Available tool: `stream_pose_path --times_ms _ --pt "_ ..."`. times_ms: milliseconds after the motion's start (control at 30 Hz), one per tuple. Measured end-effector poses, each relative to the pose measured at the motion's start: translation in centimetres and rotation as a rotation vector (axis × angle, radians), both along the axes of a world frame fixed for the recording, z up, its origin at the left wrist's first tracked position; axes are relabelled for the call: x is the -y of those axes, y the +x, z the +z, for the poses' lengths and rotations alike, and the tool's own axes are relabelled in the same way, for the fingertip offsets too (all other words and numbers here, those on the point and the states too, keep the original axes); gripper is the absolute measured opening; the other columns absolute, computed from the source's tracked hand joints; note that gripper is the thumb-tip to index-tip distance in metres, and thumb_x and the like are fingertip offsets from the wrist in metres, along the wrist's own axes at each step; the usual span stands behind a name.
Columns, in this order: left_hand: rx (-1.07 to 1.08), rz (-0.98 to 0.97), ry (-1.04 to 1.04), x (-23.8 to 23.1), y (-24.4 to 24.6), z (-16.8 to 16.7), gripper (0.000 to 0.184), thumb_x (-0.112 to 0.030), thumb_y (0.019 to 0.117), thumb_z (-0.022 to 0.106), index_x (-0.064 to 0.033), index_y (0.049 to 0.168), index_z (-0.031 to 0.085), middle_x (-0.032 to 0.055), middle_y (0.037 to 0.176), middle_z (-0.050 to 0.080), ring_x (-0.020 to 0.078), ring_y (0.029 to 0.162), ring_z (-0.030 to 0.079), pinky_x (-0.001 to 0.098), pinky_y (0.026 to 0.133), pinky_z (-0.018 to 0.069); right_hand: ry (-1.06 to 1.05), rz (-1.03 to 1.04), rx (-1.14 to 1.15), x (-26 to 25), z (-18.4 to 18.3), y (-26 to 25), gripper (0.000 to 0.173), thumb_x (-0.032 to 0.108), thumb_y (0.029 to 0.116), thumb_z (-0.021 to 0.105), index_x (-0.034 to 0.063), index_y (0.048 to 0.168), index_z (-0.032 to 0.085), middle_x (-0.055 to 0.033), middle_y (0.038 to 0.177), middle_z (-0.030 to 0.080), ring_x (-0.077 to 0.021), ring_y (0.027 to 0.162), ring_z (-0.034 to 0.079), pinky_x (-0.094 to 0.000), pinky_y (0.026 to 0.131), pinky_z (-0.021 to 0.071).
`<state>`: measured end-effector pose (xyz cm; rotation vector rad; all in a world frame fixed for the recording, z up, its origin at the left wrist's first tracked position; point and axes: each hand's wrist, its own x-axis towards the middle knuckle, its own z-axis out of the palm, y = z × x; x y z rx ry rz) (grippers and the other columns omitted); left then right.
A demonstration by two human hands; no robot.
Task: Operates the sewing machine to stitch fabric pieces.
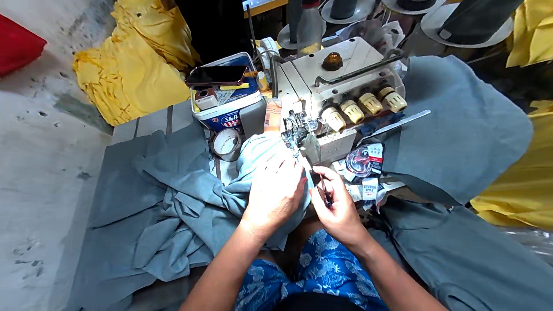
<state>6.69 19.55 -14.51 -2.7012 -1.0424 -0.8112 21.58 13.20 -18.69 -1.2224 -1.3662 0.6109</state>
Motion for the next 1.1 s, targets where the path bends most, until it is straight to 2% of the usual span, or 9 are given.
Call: stream_pose_path --times_ms 100,267,367,433,567,733,900,967,1100 --pt "0.001 0.011 -0.018 -0.2 0.0 -0.1 0.031 -0.021 0.0995 0.052 -0.0050 0.112 0.076 0.0147 0.122 0.072 0.0300 0.116 0.068 0.0480 0.092 0.0550 0.023 -0.026 -0.023 -0.5 -0.1 -0.2 0.040 0.003 0.0913 0.059 -0.0101 0.129 0.055 0.0016 0.078 0.054 0.0045 0.068 0.049 -0.0102 0.066 0.0433" --pt "0.028 0.026 -0.109 0.0 -0.2 -0.3 0.034 -0.023 0.1010 0.051 -0.0040 0.120 0.073 0.0205 0.134 0.065 0.0374 0.131 0.058 0.0590 0.105 0.0446 -0.024 -0.045 -0.072 -2.3 0.7 -0.3 0.040 0.006 0.0909 0.064 -0.0027 0.129 0.055 0.0021 0.081 0.061 0.0053 0.068 0.053 -0.0109 0.066 0.0460" --pt "-0.018 0.050 -0.181 2.3 -0.2 -0.1 0.055 -0.043 0.0908 0.053 -0.0048 0.127 0.069 0.0213 0.141 0.060 0.0400 0.136 0.052 0.0639 0.104 0.0417 -0.042 -0.067 -0.072 -2.2 1.1 -0.3 0.039 0.006 0.0895 0.063 -0.0023 0.127 0.056 0.0020 0.081 0.062 0.0060 0.068 0.054 -0.0101 0.066 0.0462" --pt "-0.008 0.065 -0.106 3.1 -0.3 -1.0 0.052 -0.033 0.0839 0.061 -0.0054 0.126 0.070 0.0184 0.136 0.065 0.0371 0.129 0.059 0.0631 0.100 0.0424 -0.026 -0.084 -0.060 -2.3 1.2 -0.4 0.037 0.007 0.0902 0.064 -0.0027 0.125 0.056 0.0035 0.080 0.060 0.0073 0.067 0.053 -0.0086 0.065 0.0452" --pt "-0.027 0.153 -0.077 2.0 -0.3 -0.6 0.038 -0.001 0.0894 0.057 -0.0070 0.124 0.073 0.0111 0.133 0.069 0.0307 0.125 0.064 0.0569 0.097 0.0503 -0.043 -0.115 -0.027 -2.8 1.6 -0.5 0.036 0.009 0.0919 0.067 -0.0022 0.125 0.056 0.0035 0.077 0.060 0.0064 0.064 0.054 -0.0102 0.063 0.0480" --pt "-0.025 0.110 -0.239 -2.0 -2.1 0.8 0.045 -0.007 0.0939 0.051 -0.0068 0.137 0.065 0.0116 0.144 0.061 0.0327 0.132 0.058 0.0594 0.097 0.0487 0.026 -0.028 -0.023 -1.2 0.7 -0.4 0.037 0.015 0.0935 0.069 -0.0086 0.120 0.060 0.0038 0.077 0.058 0.0079 0.065 0.048 -0.0079 0.062 0.0420" --pt "0.100 0.182 -0.229 -0.4 -2.5 0.4 0.036 -0.005 0.0936 0.053 -0.0012 0.125 0.070 0.0161 0.127 0.070 0.0367 0.120 0.064 0.0549 0.103 0.0450 -0.057 0.134 -0.037 1.9 -1.6 1.1 0.065 0.042 0.0970 0.061 -0.0134 0.130 0.053 -0.0008 0.092 0.063 0.0065 0.079 0.054 -0.0115 0.073 0.0473" --pt "0.138 0.234 -0.225 2.3 -2.5 0.0 0.032 -0.009 0.0928 0.054 -0.0007 0.115 0.075 0.0172 0.117 0.073 0.0383 0.111 0.068 0.0545 0.098 0.0494 -0.087 0.134 -0.031 2.9 -2.5 2.0 0.059 0.041 0.0977 0.060 -0.0092 0.128 0.056 -0.0015 0.096 0.066 0.0062 0.083 0.058 -0.0119 0.076 0.0500" --pt "0.205 0.266 -0.184 4.9 -3.4 0.4 0.039 -0.029 0.1015 0.053 -0.0033 0.121 0.075 0.0156 0.125 0.072 0.0330 0.112 0.069 0.0444 0.097 0.0531 -0.116 0.068 0.069 4.1 -3.5 3.6 0.046 0.035 0.0984 0.061 -0.0036 0.124 0.061 -0.0027 0.098 0.066 0.0051 0.083 0.057 -0.0119 0.075 0.0492"
